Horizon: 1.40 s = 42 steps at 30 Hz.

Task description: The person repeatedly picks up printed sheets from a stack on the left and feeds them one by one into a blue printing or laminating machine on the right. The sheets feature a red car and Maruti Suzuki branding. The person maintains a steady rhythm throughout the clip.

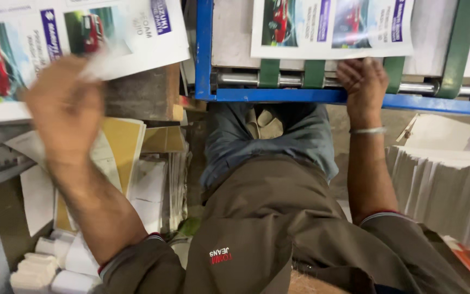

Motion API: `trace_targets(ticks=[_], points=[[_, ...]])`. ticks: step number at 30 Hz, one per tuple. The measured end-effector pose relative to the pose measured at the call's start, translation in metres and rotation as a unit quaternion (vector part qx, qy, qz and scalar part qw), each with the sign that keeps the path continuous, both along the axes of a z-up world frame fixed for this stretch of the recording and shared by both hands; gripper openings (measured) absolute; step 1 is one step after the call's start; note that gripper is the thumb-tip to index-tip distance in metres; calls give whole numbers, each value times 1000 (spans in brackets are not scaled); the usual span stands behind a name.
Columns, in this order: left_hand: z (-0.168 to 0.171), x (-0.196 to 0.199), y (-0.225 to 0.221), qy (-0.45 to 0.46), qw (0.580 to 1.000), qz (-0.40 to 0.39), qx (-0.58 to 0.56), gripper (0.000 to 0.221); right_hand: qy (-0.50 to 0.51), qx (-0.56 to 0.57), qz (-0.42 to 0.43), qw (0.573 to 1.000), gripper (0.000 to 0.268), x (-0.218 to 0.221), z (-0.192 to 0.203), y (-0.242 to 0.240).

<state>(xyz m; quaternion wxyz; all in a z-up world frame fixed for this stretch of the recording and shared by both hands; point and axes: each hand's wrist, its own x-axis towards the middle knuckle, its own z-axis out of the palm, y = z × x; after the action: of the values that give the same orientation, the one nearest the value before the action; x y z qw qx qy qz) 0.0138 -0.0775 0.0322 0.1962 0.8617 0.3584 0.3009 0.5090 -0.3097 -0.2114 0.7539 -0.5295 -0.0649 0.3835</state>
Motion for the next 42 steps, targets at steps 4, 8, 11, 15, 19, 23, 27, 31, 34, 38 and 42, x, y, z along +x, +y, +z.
trace_targets(ticks=[4,8,11,15,19,23,27,31,34,38,42], points=[[-4,6,6,-107,984,85,115,25,-3,17,125,992,42,-62,55,13],[-34,88,-48,40,992,7,121,36,-18,177,314,933,50,-120,113,35],[-51,160,-85,180,966,-132,132,44,17,232,304,924,53,-150,136,48],[-36,157,-93,144,972,-161,88,62,30,157,71,985,52,-134,117,60],[-16,104,-58,189,974,-58,111,72,-20,88,-9,996,42,-51,68,39],[-20,65,-26,252,950,14,183,48,-124,88,-81,985,28,25,12,7],[-29,51,-19,196,965,48,167,21,-163,87,-145,972,28,50,-11,-25],[-27,52,-21,159,967,48,195,23,-132,78,-187,970,39,28,-6,-52],[-24,57,-20,145,957,42,250,29,-145,40,-194,969,45,-10,-2,-71],[-28,63,-17,157,959,40,234,33,-178,-2,-165,970,43,-49,-9,-85],[-35,62,-20,147,960,46,232,33,-148,36,-141,978,38,-49,-20,-75]])
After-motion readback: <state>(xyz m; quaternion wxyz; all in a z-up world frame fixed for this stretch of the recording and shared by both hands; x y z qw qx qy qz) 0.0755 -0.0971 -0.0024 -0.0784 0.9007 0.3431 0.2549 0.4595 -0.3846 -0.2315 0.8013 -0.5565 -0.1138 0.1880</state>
